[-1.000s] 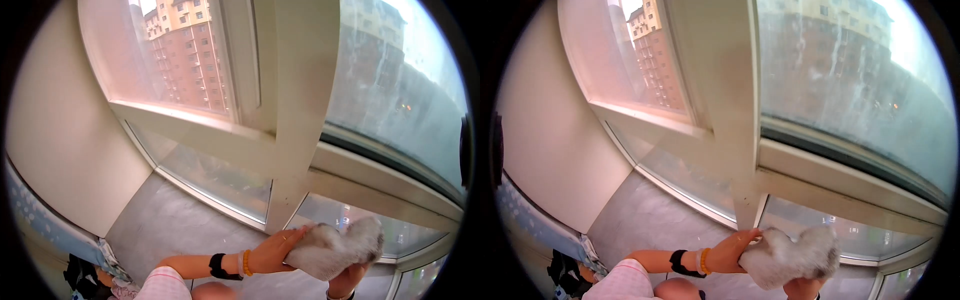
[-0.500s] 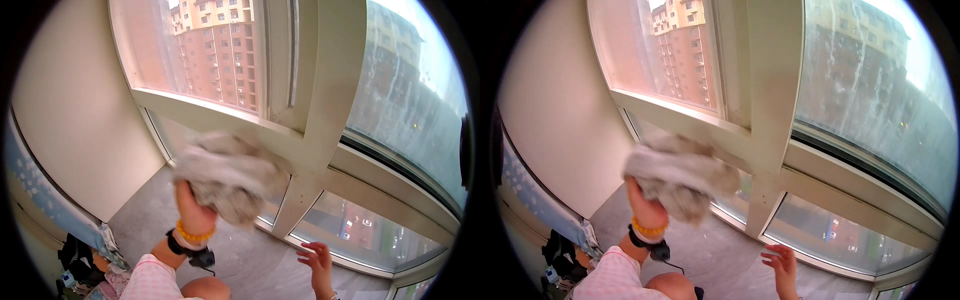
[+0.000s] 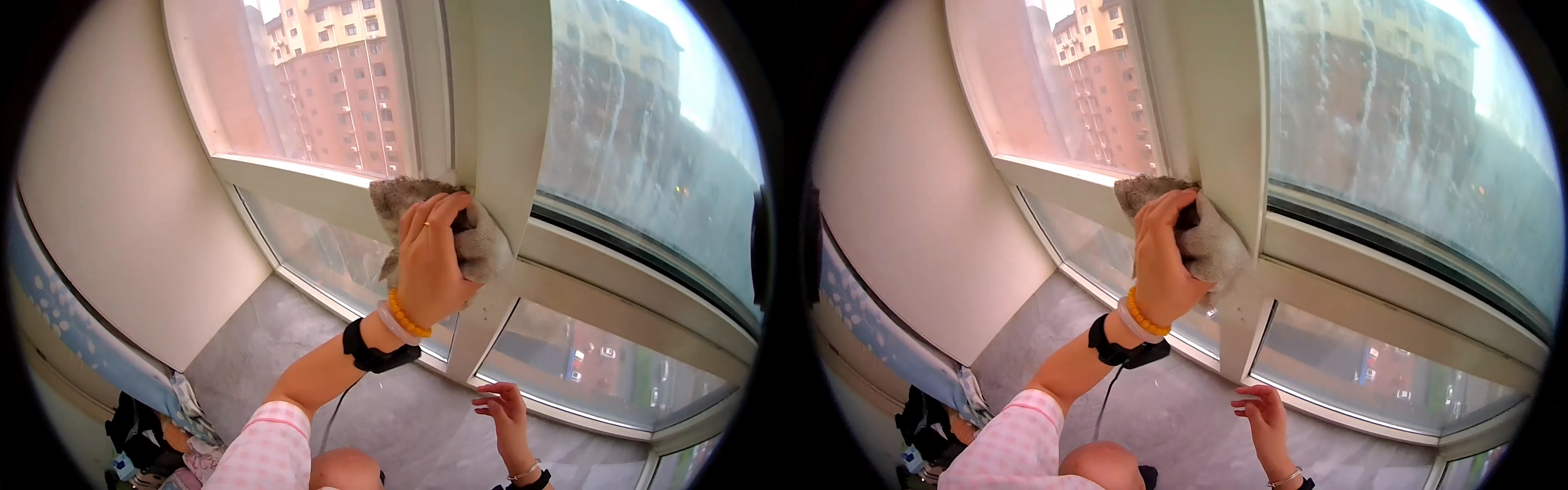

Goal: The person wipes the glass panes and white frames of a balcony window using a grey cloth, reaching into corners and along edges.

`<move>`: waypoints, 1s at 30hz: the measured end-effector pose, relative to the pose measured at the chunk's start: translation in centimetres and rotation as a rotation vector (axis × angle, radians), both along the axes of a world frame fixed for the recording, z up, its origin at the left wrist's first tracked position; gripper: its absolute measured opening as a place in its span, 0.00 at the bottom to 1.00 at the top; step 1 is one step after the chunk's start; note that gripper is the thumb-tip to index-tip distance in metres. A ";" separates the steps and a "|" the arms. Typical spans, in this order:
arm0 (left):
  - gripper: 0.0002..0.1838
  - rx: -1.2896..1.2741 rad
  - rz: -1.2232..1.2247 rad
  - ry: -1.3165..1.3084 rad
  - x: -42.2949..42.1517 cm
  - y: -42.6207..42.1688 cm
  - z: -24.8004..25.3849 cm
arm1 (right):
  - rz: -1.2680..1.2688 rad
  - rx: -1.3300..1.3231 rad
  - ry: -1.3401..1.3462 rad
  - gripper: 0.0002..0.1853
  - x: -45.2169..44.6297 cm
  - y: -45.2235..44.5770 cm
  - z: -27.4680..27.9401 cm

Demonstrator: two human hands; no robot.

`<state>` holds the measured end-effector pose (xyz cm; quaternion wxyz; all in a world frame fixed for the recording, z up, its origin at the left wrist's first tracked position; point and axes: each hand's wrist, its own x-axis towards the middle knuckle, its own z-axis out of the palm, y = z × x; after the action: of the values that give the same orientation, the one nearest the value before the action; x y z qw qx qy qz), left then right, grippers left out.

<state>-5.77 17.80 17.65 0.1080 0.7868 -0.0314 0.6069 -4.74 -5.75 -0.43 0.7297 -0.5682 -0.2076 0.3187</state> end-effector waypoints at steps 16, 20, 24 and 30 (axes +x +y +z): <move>0.25 -0.455 -0.685 0.411 -5.6 -7.2 -10.9 | -0.124 0.135 0.207 0.27 -2.5 -2.3 1.5; 0.20 -0.342 -0.906 0.557 -5.5 -12.6 -16.0 | 0.189 0.265 0.868 0.33 -2.2 -4.8 -3.9; 0.27 0.106 -0.718 0.579 -6.1 -13.6 -16.1 | 0.191 0.552 1.158 0.27 -2.5 -6.6 -4.4; 0.30 0.149 -0.633 0.374 -8.1 -12.1 -15.0 | -0.635 0.453 -0.089 0.28 0.6 -12.3 2.1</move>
<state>-13.83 5.68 2.63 0.2368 0.8411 -0.2970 0.3852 -4.14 -18.02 1.65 0.8892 -0.4421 -0.1181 -0.0018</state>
